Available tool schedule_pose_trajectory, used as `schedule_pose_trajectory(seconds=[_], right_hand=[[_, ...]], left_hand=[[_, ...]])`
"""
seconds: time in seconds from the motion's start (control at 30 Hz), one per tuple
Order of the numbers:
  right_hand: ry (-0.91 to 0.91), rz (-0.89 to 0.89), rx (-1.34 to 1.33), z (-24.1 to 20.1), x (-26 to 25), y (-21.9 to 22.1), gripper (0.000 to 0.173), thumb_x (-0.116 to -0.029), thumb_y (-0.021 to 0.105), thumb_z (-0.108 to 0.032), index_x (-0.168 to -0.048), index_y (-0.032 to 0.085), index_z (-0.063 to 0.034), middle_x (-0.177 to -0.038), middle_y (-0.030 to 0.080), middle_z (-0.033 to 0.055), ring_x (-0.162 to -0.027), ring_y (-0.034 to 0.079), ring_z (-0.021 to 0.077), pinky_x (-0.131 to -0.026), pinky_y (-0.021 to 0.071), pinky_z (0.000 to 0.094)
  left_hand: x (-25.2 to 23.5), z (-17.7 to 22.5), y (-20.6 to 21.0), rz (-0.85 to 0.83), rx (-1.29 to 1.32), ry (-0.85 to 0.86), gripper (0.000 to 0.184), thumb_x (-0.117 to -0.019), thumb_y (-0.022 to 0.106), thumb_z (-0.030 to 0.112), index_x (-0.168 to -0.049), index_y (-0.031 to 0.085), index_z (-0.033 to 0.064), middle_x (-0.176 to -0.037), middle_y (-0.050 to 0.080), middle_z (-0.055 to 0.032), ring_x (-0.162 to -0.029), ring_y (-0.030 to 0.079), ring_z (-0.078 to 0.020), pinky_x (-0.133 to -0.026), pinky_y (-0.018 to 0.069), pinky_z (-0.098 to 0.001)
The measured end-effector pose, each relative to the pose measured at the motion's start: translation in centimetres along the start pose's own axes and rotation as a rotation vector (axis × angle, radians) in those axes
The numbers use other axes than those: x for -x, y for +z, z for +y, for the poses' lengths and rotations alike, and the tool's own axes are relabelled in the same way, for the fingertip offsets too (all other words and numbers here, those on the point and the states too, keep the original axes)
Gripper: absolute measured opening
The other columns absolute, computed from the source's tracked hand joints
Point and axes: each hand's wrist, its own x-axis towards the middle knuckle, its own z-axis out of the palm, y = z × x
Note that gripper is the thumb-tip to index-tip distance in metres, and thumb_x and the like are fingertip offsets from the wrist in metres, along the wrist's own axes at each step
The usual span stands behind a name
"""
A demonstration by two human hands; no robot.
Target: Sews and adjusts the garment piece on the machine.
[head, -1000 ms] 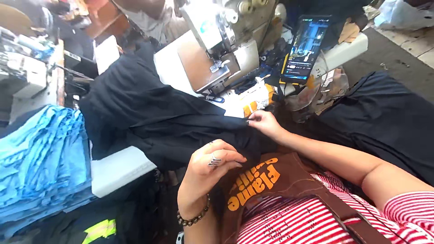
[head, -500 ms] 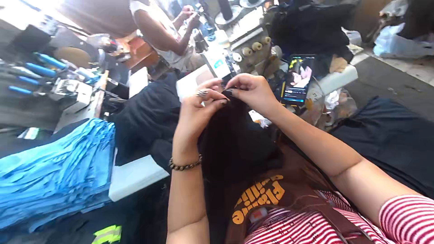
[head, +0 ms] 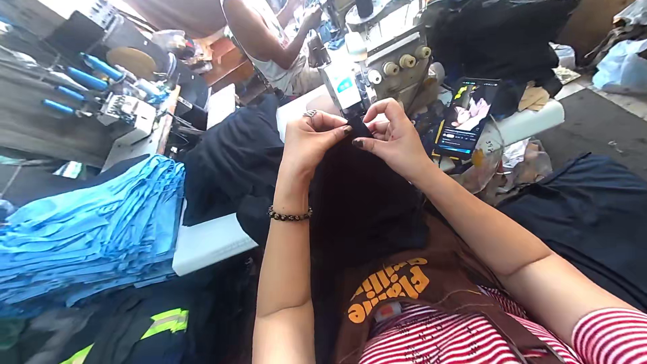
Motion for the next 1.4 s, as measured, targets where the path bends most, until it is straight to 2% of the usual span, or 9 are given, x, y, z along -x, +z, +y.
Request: schedule_pose_trajectory(seconds=[0.1, 0.3, 0.4, 0.63, 1.0, 1.1, 1.2, 1.33, 1.4], right_hand=[[0.024, 0.006, 0.097, 1.1, 0.3, 0.0, 0.031, -0.0858, 0.076, 0.001, -0.113, 0.062, 0.0019, -0.097, 0.069, 0.0096, -0.077, 0.067, 0.0088, -0.072, 0.0591, 0.0247], [0.026, 0.009, 0.084, 1.2, 0.2, 0.3, 0.026, -0.0871, 0.075, 0.001, -0.111, 0.066, 0.0019, -0.100, 0.070, 0.0075, -0.083, 0.067, 0.0053, -0.078, 0.0584, 0.0213], [0.030, 0.020, 0.075, 1.3, 0.3, 0.1, 0.024, -0.0877, 0.074, 0.001, -0.110, 0.068, 0.0016, -0.100, 0.071, 0.0077, -0.083, 0.068, 0.0057, -0.079, 0.0587, 0.0214], [0.043, -0.016, 0.142, 0.9, 0.5, -0.1, 0.024, -0.0903, 0.070, 0.004, -0.114, 0.071, -0.0002, -0.107, 0.072, 0.0097, -0.090, 0.069, 0.0094, -0.084, 0.0585, 0.0257], [0.026, -0.079, 0.204, 0.8, 0.6, -0.5, 0.024, -0.0934, 0.068, 0.000, -0.117, 0.070, 0.0003, -0.106, 0.072, 0.0108, -0.088, 0.067, 0.0101, -0.082, 0.0569, 0.0263], [-0.068, -0.240, 0.317, 1.5, 1.3, -1.0, 0.018, -0.0970, 0.065, -0.005, -0.109, 0.074, 0.0039, -0.107, 0.074, 0.0149, -0.099, 0.071, 0.0178, -0.092, 0.0567, 0.0348], [-0.043, -0.431, 0.422, 3.6, 3.4, -1.3, 0.014, -0.0974, 0.065, -0.010, -0.089, 0.073, -0.0010, -0.086, 0.070, 0.0087, -0.080, 0.067, 0.0160, -0.077, 0.0574, 0.0364], [0.177, -0.604, 0.462, 5.1, 5.3, -3.1, 0.022, -0.1003, 0.064, -0.016, -0.088, 0.072, 0.0000, -0.078, 0.067, 0.0096, -0.072, 0.063, 0.0184, -0.071, 0.0534, 0.0424], [0.191, -0.614, 0.383, 2.9, 5.9, -3.3, 0.025, -0.0992, 0.066, -0.021, -0.082, 0.072, -0.0029, -0.073, 0.065, 0.0034, -0.068, 0.059, 0.0087, -0.065, 0.0508, 0.0324]], left_hand=[[0.0, -0.5, -0.1, 0.015, 0.025, -0.032, 0.016, -0.0795, 0.081, -0.003, -0.092, 0.073, 0.0046, -0.083, 0.075, 0.0010, -0.077, 0.071, -0.0054, -0.074, 0.0605, -0.0241], [-0.3, -1.1, 0.0, -0.060, 0.072, -0.004, 0.011, -0.0830, 0.078, -0.003, -0.091, 0.075, 0.0034, -0.091, 0.077, -0.0023, -0.086, 0.073, -0.0081, -0.080, 0.0610, -0.0265], [-0.5, -1.0, -0.3, -0.013, 0.036, -0.034, 0.011, -0.0829, 0.079, 0.000, -0.091, 0.074, 0.0049, -0.085, 0.076, 0.0010, -0.079, 0.071, -0.0054, -0.076, 0.0602, -0.0247], [1.5, -1.3, -0.2, -0.121, 0.002, -0.005, 0.020, -0.0819, 0.077, -0.006, -0.094, 0.067, 0.0071, -0.083, 0.070, 0.0044, -0.074, 0.065, -0.0011, -0.070, 0.0567, -0.0189], [1.4, -1.1, 0.3, -0.023, 0.055, 0.005, 0.023, -0.0784, 0.079, -0.009, -0.093, 0.071, 0.0079, -0.085, 0.074, 0.0052, -0.074, 0.068, -0.0009, -0.069, 0.0584, -0.0193], [0.5, -1.3, -0.1, 0.061, 0.113, 0.009, 0.020, -0.0793, 0.078, -0.007, -0.090, 0.070, 0.0080, -0.084, 0.075, 0.0035, -0.076, 0.071, -0.0045, -0.072, 0.0605, -0.0238], [0.1, -1.6, -1.4, 0.149, 0.164, -0.003, 0.016, -0.0808, 0.077, -0.006, -0.087, 0.071, 0.0075, -0.083, 0.076, 0.0013, -0.077, 0.071, -0.0074, -0.074, 0.0610, -0.0267], [0.3, -1.7, -3.1, 0.219, 0.174, -0.022, 0.015, -0.0816, 0.078, -0.004, -0.088, 0.070, 0.0076, -0.084, 0.075, 0.0004, -0.077, 0.071, -0.0083, -0.074, 0.0607, -0.0276], [0.6, -1.0, -3.9, 0.222, 0.192, 0.021, 0.015, -0.0835, 0.076, -0.002, -0.089, 0.070, 0.0098, -0.088, 0.075, 0.0017, -0.081, 0.071, -0.0082, -0.076, 0.0605, -0.0282]])
